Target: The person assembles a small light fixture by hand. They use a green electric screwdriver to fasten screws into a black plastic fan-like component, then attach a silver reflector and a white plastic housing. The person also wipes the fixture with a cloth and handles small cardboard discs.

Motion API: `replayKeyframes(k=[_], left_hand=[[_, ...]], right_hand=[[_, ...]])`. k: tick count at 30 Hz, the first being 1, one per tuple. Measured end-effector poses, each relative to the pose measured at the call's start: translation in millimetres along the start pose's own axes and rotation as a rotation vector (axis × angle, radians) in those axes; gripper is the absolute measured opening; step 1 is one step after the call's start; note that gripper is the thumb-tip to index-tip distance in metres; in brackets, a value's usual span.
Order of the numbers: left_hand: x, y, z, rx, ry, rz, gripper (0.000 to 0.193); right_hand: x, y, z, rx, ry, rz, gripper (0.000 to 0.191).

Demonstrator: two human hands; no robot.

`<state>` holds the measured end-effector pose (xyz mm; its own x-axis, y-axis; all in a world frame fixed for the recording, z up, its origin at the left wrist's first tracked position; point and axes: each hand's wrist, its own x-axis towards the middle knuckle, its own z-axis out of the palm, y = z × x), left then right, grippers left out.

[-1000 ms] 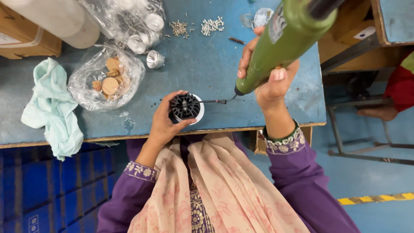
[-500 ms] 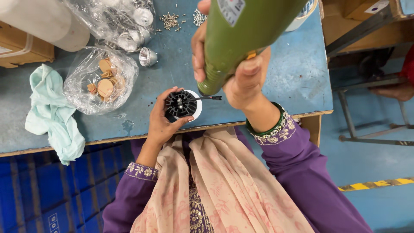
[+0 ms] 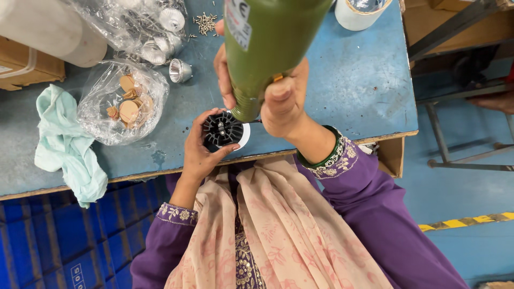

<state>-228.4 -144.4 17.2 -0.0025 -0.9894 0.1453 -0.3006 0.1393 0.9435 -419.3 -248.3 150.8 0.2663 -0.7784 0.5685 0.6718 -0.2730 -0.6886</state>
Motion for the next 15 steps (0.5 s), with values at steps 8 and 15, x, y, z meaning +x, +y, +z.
replayKeyframes(k=[8, 15], left_hand=[[0.0, -8.6, 4.5, -0.005, 0.009, -0.073, 0.087], [4.5, -9.3, 7.0, -0.008, -0.008, 0.025, 0.084]], right_hand=[[-5.5, 6.0, -5.6, -0.004, 0.016, 0.005, 0.081], [-12.5, 11.7, -1.8, -0.041, 0.113, 0.006, 0.086]])
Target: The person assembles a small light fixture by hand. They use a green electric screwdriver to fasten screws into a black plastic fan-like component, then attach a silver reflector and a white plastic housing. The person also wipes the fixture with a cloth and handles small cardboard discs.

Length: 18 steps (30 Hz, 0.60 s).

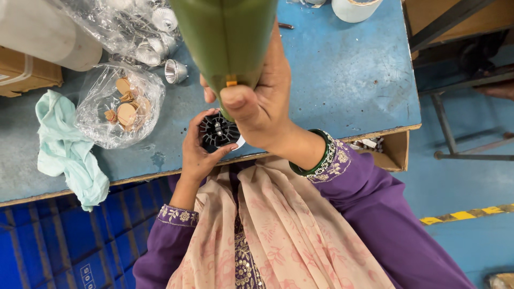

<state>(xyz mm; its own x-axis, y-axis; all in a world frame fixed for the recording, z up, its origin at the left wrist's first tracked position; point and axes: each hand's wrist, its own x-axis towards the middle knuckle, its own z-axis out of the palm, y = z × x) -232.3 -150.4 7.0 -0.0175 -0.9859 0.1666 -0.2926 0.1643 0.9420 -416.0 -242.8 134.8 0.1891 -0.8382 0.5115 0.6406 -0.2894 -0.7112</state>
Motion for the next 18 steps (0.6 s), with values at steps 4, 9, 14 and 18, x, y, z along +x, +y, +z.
replayKeyframes(k=[4, 9, 14, 18], left_hand=[[-0.9, -0.2, -0.1, 0.052, 0.021, -0.101, 0.084], [1.1, 0.9, 4.9, 0.006, 0.032, -0.164, 0.084], [4.1, 2.6, 5.1, 0.097, 0.037, -0.108, 0.085], [1.0, 2.9, 3.1, 0.068, 0.031, -0.087, 0.085]], right_hand=[[2.0, 1.3, -8.6, 0.053, -0.123, 0.028, 0.083], [5.2, 1.3, -15.7, 0.068, -0.172, 0.045, 0.089], [11.2, 2.8, -16.8, 0.016, -0.18, 0.079, 0.092], [10.1, 4.6, -16.0, 0.055, -0.22, 0.037, 0.088]])
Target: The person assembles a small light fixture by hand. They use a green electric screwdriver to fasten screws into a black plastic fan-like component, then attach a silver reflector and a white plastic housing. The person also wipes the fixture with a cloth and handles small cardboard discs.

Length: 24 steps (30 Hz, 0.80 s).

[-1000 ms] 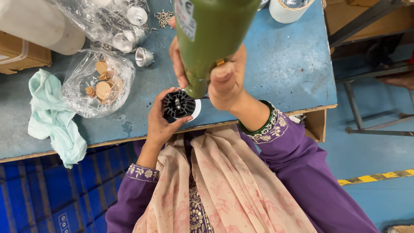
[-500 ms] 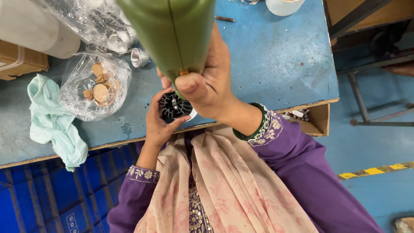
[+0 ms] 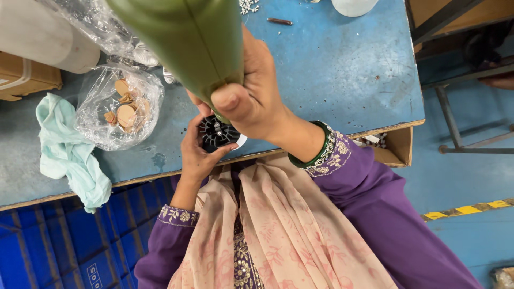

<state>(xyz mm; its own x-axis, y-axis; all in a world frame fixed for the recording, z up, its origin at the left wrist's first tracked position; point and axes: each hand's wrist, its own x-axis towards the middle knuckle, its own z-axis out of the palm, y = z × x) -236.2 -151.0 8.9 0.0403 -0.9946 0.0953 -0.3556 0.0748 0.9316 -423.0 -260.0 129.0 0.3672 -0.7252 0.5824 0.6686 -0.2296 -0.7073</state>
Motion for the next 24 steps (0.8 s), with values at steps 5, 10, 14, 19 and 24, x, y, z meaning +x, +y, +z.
replayKeyframes(k=[5, 10, 14, 19, 24], left_hand=[[-3.8, -5.4, -1.0, 0.086, 0.046, -0.014, 0.082], [-4.0, -22.6, -3.5, 0.103, 0.054, -0.038, 0.076], [3.6, -40.6, 2.2, 0.042, -0.032, -0.098, 0.064], [20.7, -47.7, 21.2, 0.214, -0.144, -0.058, 0.068], [37.7, -38.8, 36.0, 0.167, -0.221, -0.118, 0.07]], right_hand=[[-3.0, 3.9, 2.6, -0.059, -0.01, 0.034, 0.092], [10.4, 8.8, 1.9, -0.302, -0.012, -0.055, 0.086], [18.6, 3.5, -7.0, -0.385, -0.056, -0.061, 0.066], [26.6, -4.1, -26.4, -0.352, -0.133, -0.059, 0.061], [31.4, -2.4, -41.1, -0.288, -0.197, -0.088, 0.06]])
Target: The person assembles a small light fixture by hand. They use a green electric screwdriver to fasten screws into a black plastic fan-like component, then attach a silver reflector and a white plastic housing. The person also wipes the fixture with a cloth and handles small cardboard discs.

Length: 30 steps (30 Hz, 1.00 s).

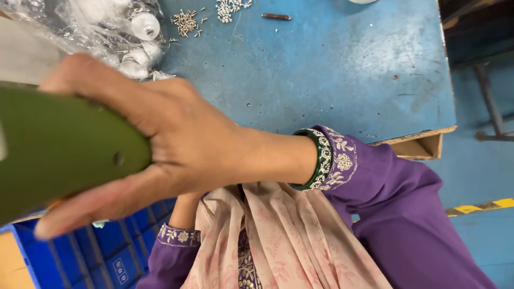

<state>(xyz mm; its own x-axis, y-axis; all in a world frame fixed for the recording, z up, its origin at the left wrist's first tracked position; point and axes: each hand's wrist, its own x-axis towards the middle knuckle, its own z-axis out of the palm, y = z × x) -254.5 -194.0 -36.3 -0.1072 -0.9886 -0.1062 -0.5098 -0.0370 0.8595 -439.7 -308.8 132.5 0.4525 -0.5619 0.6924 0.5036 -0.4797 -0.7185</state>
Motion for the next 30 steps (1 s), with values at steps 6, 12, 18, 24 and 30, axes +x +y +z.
replayKeyframes(k=[6, 12, 18, 24, 30], left_hand=[[5.7, 11.4, 0.5, 0.04, 0.002, -0.044, 0.071], [19.1, -2.9, -6.3, 0.037, 0.0, -0.068, 0.072], [3.0, -5.7, -17.3, 0.017, 0.041, -0.035, 0.073], [-15.6, 0.1, -9.8, -0.017, 0.061, -0.041, 0.073], [-30.9, 3.8, -24.8, -0.069, 0.115, -0.11, 0.074]], right_hand=[[2.6, 7.3, -7.4, 0.056, -0.044, -0.043, 0.062], [7.6, 16.4, -9.8, 0.091, -0.067, -0.052, 0.065], [5.7, 3.1, 9.8, 0.083, -0.093, -0.066, 0.071], [3.7, -25.3, 35.2, 0.041, -0.052, -0.042, 0.078], [15.8, -38.5, 51.4, 0.061, 0.019, 0.022, 0.087]])
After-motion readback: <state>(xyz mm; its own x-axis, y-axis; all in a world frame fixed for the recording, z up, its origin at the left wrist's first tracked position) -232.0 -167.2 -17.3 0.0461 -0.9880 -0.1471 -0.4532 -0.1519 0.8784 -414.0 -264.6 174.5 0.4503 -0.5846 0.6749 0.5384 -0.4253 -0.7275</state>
